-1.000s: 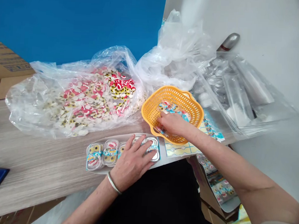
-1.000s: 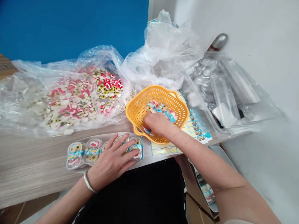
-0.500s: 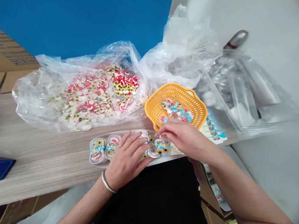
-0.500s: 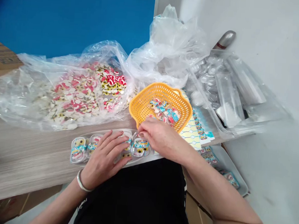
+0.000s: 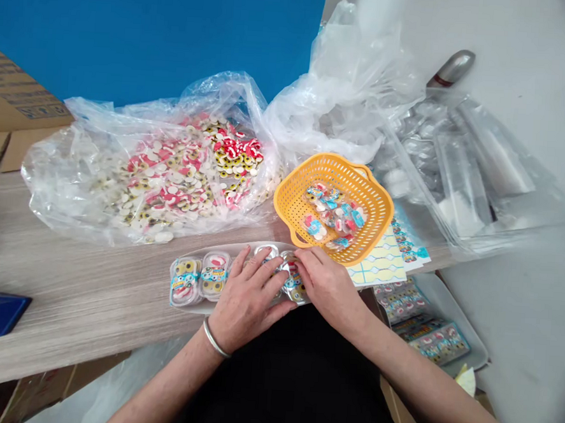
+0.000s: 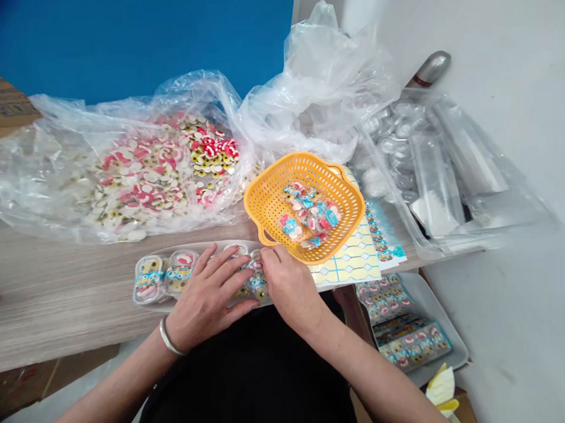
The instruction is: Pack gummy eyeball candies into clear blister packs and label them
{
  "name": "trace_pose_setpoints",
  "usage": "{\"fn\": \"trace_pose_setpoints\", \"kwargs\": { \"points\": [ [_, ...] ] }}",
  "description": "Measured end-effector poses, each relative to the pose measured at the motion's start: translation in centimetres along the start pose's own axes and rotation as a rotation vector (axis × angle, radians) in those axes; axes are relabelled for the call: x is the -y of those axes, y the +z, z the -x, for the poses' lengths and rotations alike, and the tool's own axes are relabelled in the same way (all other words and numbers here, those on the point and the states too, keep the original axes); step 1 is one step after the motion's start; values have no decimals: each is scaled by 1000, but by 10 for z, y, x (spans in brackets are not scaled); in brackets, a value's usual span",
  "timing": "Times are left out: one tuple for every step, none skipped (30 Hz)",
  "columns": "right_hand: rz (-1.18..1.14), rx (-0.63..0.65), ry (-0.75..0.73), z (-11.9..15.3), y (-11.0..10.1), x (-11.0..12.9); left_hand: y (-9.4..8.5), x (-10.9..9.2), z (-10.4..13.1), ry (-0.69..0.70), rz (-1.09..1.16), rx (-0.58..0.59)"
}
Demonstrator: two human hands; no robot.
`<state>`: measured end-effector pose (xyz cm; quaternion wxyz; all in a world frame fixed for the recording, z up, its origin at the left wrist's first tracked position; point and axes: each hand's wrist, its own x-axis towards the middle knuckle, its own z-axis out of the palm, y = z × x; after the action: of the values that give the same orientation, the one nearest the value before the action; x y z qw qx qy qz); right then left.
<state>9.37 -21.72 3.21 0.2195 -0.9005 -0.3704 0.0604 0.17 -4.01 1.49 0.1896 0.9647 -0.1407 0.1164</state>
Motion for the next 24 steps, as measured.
{"fn": "trace_pose_setpoints", "kwargs": {
  "points": [
    [-13,-34,7,3,2,1,-1,-1,-1,-13,-4,8],
    [-31,-66,8,6,3,2,-1,-2,-2,-28,-10,15],
    [-51,-93,3,9,5,3,-1,-2,-3,-43,-17,17],
    [-69,-115,-7,12,6,4,-1,-3,-4,-58,-25,15],
    [-81,-134,-19,15,8,4,-1,-3,-6,-71,-32,11],
    [-84,-150,-31,17,10,4,-1,-4,-7,-80,-38,6],
    [-82,-164,-40,19,13,4,-1,-4,-8,-85,-43,4],
    [-77,-177,-42,20,16,3,-1,-4,-9,-86,-44,4],
    [-75,-189,-40,22,18,3,-1,-5,-9,-83,-42,4],
    [-76,-198,-36,23,20,4,-1,-6,-9,-77,-38,5],
    [-81,-209,-35,24,20,4,-1,-6,-9,-72,-31,2],
    [-91,-224,-38,26,19,5,-2,-7,-9,-69,-21,-6],
    [-106,-245,-43,27,15,5,-2,-7,-9,-70,-10,-19],
    [-121,-281,-47,29,10,5,-4,-7,-11,-73,1,-44],
    [-129,-329,-43,31,4,4,-5,-5,-14,-85,13,-83],
    [-128,-396,-22,33,-4,1,-7,-3,-19,-109,27,-135],
    [-118,-474,18,35,-11,-4,-9,2,-26,-152,45,-188],
    [-101,-555,78,37,-17,-11,-10,7,-37,-214,74,-231],
    [-85,-628,152,37,-21,-20,-11,14,-49,-293,122,-247],
    [-88,-678,234,37,-22,-30,-12,22,-63,-381,181,-231],
    [-131,-698,313,36,-21,-42,-11,30,-79,-469,243,-186],
    [-223,-687,380,35,-17,-54,-10,38,-95,-546,301,-119],
    [-355,-649,431,33,-12,-66,-9,45,-110,-611,323,-61],
    [-503,-603,470,31,-6,-76,-7,50,-124,-663,328,-14]
  ]
}}
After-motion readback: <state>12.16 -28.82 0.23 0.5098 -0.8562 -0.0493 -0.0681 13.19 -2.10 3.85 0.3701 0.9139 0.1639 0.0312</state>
